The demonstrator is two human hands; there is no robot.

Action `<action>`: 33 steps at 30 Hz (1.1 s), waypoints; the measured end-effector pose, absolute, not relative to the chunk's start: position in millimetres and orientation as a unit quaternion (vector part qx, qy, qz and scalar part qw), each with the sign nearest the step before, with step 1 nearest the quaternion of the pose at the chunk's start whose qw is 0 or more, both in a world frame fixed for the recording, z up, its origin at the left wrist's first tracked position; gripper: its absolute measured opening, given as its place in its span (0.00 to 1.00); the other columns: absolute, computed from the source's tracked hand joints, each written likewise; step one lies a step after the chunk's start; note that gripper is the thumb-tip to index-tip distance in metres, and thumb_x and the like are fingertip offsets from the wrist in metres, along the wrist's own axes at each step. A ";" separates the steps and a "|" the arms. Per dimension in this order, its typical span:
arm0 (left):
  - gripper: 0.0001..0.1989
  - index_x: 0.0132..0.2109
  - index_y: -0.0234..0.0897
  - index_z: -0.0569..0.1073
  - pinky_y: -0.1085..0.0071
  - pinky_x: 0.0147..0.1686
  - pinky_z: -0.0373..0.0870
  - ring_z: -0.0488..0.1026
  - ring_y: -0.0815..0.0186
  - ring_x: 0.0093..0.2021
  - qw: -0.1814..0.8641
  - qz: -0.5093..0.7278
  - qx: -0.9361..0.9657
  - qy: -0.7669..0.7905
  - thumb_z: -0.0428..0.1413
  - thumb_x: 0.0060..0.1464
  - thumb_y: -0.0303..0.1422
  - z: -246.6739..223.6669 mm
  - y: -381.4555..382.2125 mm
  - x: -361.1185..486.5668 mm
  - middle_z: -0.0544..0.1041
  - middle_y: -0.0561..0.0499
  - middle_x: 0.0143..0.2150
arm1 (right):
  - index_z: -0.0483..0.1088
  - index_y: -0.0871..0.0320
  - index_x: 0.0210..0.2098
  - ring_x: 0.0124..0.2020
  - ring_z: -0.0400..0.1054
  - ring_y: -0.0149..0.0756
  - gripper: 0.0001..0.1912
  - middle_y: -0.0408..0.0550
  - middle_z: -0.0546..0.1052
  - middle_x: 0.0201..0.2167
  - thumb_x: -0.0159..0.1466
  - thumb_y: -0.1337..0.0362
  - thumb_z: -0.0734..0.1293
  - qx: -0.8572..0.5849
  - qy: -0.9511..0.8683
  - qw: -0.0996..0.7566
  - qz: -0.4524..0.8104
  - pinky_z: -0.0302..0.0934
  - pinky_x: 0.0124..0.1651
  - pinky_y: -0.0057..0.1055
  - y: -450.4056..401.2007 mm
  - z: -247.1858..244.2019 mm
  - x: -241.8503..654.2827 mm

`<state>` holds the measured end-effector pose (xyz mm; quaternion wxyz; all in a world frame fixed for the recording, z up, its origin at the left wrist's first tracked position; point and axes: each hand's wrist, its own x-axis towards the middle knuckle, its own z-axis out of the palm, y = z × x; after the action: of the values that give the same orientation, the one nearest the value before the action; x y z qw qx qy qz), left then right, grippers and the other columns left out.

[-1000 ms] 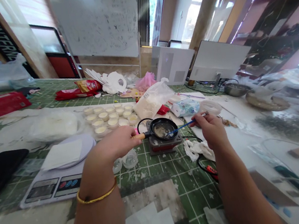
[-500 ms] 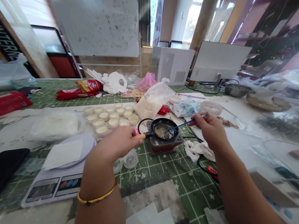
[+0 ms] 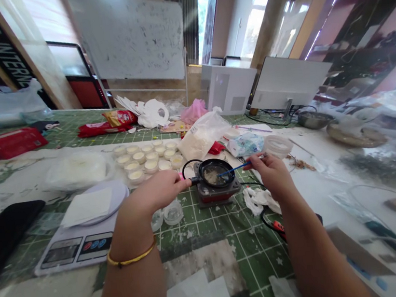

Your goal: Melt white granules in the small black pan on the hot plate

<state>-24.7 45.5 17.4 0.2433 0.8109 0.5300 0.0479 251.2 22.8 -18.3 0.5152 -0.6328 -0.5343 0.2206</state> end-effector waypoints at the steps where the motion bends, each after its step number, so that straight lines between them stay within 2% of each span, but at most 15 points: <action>1: 0.23 0.26 0.36 0.68 0.72 0.27 0.58 0.67 0.65 0.27 0.249 0.041 0.810 0.529 0.43 0.50 0.50 17.5 45.6 -24.1 0.72 0.49 0.26 | 0.71 0.61 0.31 0.30 0.66 0.31 0.17 0.47 0.76 0.26 0.57 0.52 0.62 -0.648 -0.531 0.507 0.203 0.56 0.39 0.29 22.9 -17.4 253.2; 4: 0.22 0.26 0.36 0.68 0.73 0.23 0.56 0.64 0.68 0.22 0.277 0.029 0.804 0.525 0.44 0.50 0.50 17.7 48.2 -23.0 0.70 0.51 0.23 | 0.71 0.62 0.30 0.29 0.66 0.31 0.18 0.47 0.75 0.24 0.55 0.52 0.63 -0.665 -0.490 0.535 0.179 0.57 0.39 0.29 22.7 -14.7 260.2; 7: 0.22 0.25 0.36 0.67 0.73 0.21 0.54 0.61 0.70 0.20 0.298 0.011 0.792 0.532 0.45 0.48 0.51 16.8 54.7 -22.6 0.66 0.52 0.19 | 0.70 0.62 0.31 0.29 0.67 0.30 0.18 0.46 0.75 0.22 0.55 0.51 0.64 -0.621 -0.463 0.584 0.243 0.59 0.40 0.29 24.5 -16.2 266.3; 10: 0.23 0.25 0.36 0.68 0.74 0.20 0.55 0.61 0.70 0.19 0.333 0.000 0.779 0.531 0.46 0.46 0.52 15.5 62.2 -22.5 0.65 0.53 0.19 | 0.71 0.63 0.29 0.28 0.68 0.30 0.19 0.47 0.75 0.22 0.52 0.51 0.66 -0.622 -0.465 0.559 0.291 0.60 0.40 0.29 28.7 -21.7 275.4; 16: 0.20 0.28 0.35 0.69 0.75 0.22 0.60 0.69 0.68 0.23 0.406 -0.023 0.761 0.505 0.51 0.43 0.50 18.4 70.2 -24.2 0.72 0.51 0.24 | 0.70 0.63 0.26 0.25 0.68 0.30 0.21 0.47 0.74 0.21 0.52 0.48 0.65 -0.650 -0.407 0.595 0.243 0.62 0.38 0.30 33.4 -25.8 287.7; 20: 0.22 0.30 0.35 0.70 0.74 0.24 0.62 0.72 0.66 0.26 0.412 -0.030 0.767 0.491 0.51 0.44 0.51 21.4 73.0 -26.3 0.75 0.49 0.28 | 0.71 0.63 0.23 0.25 0.68 0.31 0.22 0.48 0.74 0.20 0.51 0.47 0.65 -0.661 -0.444 0.564 0.222 0.61 0.36 0.29 32.5 -23.7 280.3; 22: 0.22 0.31 0.34 0.70 0.75 0.24 0.63 0.72 0.66 0.28 0.422 -0.019 0.765 0.485 0.52 0.44 0.51 21.0 73.4 -27.0 0.75 0.48 0.29 | 0.70 0.63 0.21 0.22 0.65 0.31 0.21 0.47 0.72 0.17 0.51 0.48 0.66 -0.686 -0.433 0.553 0.192 0.59 0.33 0.29 29.2 -18.7 283.5; 24: 0.22 0.32 0.34 0.70 0.76 0.23 0.62 0.72 0.67 0.28 0.455 -0.017 0.748 0.482 0.54 0.43 0.50 18.9 73.4 -27.7 0.75 0.48 0.30 | 0.70 0.63 0.22 0.20 0.62 0.30 0.22 0.45 0.70 0.16 0.53 0.48 0.63 -0.705 -0.397 0.577 0.110 0.57 0.30 0.29 21.5 -9.1 288.5; 27: 0.21 0.32 0.33 0.69 0.77 0.22 0.61 0.72 0.68 0.26 0.504 -0.015 0.717 0.482 0.56 0.42 0.49 13.9 74.3 -28.4 0.75 0.47 0.29 | 0.70 0.61 0.28 0.24 0.63 0.29 0.22 0.45 0.72 0.22 0.60 0.49 0.57 -0.668 -0.439 0.601 -0.020 0.57 0.30 0.27 -0.8 9.8 277.4; 29: 0.21 0.32 0.33 0.69 0.77 0.21 0.62 0.72 0.68 0.25 0.518 -0.013 0.707 0.482 0.56 0.43 0.49 11.0 76.0 -28.5 0.75 0.47 0.28 | 0.70 0.60 0.31 0.26 0.65 0.28 0.18 0.45 0.73 0.25 0.61 0.53 0.58 -0.622 -0.603 0.498 0.045 0.58 0.31 0.25 -21.3 18.7 248.9; 31: 0.21 0.32 0.33 0.69 0.76 0.21 0.62 0.72 0.68 0.24 0.522 -0.017 0.703 0.483 0.55 0.44 0.49 9.7 77.7 -28.2 0.75 0.48 0.26 | 0.72 0.57 0.33 0.28 0.67 0.27 0.13 0.43 0.75 0.28 0.61 0.59 0.59 -0.522 -0.787 0.279 0.173 0.58 0.32 0.23 -42.1 20.2 208.4; 33: 0.20 0.31 0.34 0.69 0.76 0.21 0.63 0.71 0.68 0.22 0.525 -0.023 0.698 0.486 0.55 0.44 0.49 9.6 78.6 -27.5 0.74 0.49 0.24 | 0.73 0.53 0.36 0.28 0.68 0.27 0.10 0.41 0.76 0.27 0.58 0.62 0.62 -0.375 -0.891 0.058 0.251 0.57 0.30 0.22 -59.2 14.1 166.9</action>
<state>-27.5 78.6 9.6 0.5249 0.6981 0.4864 -0.0230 166.9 -59.2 14.1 0.0579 -0.3746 -0.8908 0.2506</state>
